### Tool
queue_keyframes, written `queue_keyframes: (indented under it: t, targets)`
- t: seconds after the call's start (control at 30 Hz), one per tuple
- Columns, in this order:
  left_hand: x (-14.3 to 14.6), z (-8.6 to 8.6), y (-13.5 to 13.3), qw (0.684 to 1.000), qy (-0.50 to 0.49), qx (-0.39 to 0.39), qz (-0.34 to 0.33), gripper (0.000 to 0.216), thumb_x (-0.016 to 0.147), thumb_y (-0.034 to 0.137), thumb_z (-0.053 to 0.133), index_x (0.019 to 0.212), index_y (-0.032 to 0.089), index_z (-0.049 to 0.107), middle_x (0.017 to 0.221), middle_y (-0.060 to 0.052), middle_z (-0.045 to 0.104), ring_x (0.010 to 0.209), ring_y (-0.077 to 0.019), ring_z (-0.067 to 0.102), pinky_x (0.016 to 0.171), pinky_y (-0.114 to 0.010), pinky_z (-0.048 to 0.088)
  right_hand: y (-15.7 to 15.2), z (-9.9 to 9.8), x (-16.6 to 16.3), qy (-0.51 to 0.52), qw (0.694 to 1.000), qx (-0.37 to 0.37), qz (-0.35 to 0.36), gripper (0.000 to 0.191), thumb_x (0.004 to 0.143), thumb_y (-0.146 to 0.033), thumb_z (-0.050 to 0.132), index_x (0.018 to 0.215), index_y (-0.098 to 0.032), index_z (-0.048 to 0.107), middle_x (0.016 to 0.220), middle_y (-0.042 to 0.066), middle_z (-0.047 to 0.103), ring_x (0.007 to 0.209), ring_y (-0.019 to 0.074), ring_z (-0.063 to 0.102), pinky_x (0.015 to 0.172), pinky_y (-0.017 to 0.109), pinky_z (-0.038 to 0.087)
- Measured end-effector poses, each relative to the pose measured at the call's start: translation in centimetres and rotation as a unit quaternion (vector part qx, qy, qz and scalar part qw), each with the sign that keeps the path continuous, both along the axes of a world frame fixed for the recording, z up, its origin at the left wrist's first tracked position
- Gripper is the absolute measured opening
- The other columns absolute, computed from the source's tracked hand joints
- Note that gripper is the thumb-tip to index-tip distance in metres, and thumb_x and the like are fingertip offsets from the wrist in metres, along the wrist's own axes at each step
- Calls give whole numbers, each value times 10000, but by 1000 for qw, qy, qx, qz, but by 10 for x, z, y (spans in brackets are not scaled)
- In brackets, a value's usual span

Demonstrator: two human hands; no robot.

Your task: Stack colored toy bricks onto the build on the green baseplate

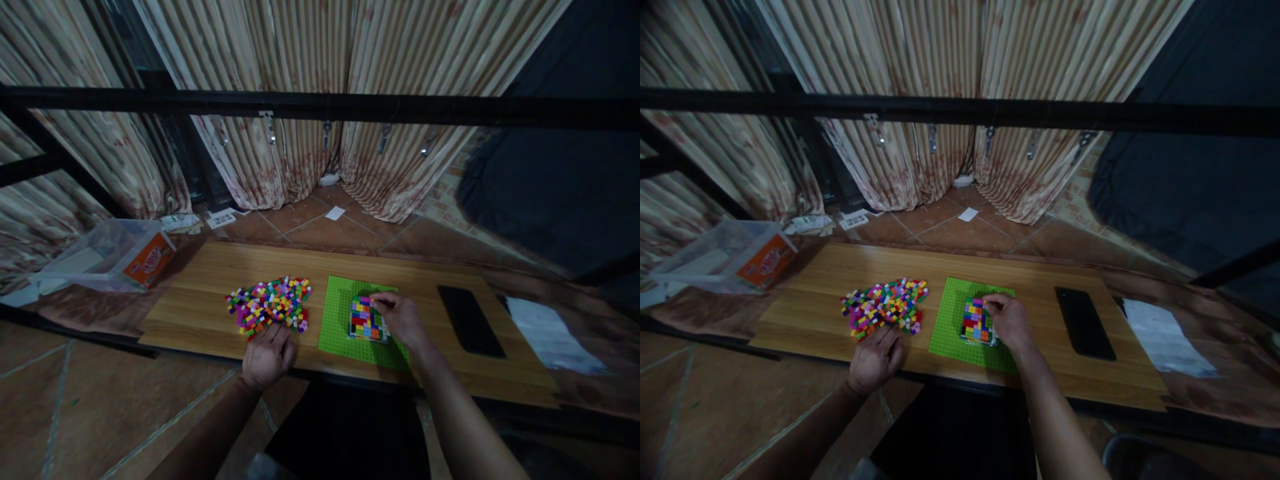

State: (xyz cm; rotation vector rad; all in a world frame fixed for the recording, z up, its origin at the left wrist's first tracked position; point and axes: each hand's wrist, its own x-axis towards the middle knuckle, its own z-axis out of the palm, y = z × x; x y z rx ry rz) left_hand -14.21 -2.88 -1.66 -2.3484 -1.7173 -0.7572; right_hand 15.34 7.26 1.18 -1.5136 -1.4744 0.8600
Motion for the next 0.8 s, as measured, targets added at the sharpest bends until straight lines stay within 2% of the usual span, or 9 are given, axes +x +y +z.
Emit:
queue_keyframes:
  t: [0.37, 0.43, 0.53, 0.6, 0.7, 0.8]
  targets:
    - [0, 2, -1, 1000, -10, 10, 0, 184, 897, 200, 446, 808, 188, 606, 755, -36, 617, 716, -164, 605, 659, -268, 475, 4, 0, 0, 27, 999, -8, 24, 224, 686, -377, 652, 778, -192, 740, 815, 59, 756, 775, 222, 692, 800, 403, 526]
    - [0, 2, 0, 1000, -11, 17, -1, 193, 903, 202, 440, 806, 188, 606, 748, -33, 615, 707, -161, 610, 655, -265, 478, 1, -2, 0, 49, 998, -6, 27, 265, 692, -391, 659, 838, -186, 742, 867, 66, 758, 815, 223, 695, 833, 412, 524]
    - [-1, 2, 1, 1000, -8, 28, 0, 194, 906, 205, 434, 811, 192, 603, 748, -30, 624, 702, -160, 620, 645, -263, 481, -10, -8, 3, 75, 997, 23, 14, 393, 723, -418, 662, 1039, -189, 710, 1053, 86, 735, 958, 226, 680, 909, 425, 506]
    - [-1, 2, 1, 1000, -2, 31, 0, 190, 905, 207, 436, 815, 196, 603, 750, -28, 632, 696, -160, 626, 639, -263, 483, -21, -12, 8, 73, 996, 52, -9, 436, 759, -436, 641, 1120, -194, 673, 1142, 98, 703, 1030, 229, 656, 941, 436, 492]
    - [-2, 1, 2, 999, 6, 42, 1, 191, 907, 212, 432, 831, 201, 607, 760, -28, 647, 690, -159, 636, 635, -261, 489, -38, -15, 29, 29, 993, 90, -66, 434, 815, -463, 575, 1140, -183, 649, 1171, 124, 678, 1061, 250, 635, 943, 452, 484]
    - [-4, -1, 4, 998, 10, 64, -2, 195, 912, 228, 427, 865, 205, 615, 786, -28, 669, 696, -155, 651, 643, -255, 504, -50, -13, 66, -84, 970, 124, -191, 494, 850, -485, 492, 1163, -124, 618, 1164, 176, 657, 1101, 298, 595, 977, 485, 438]
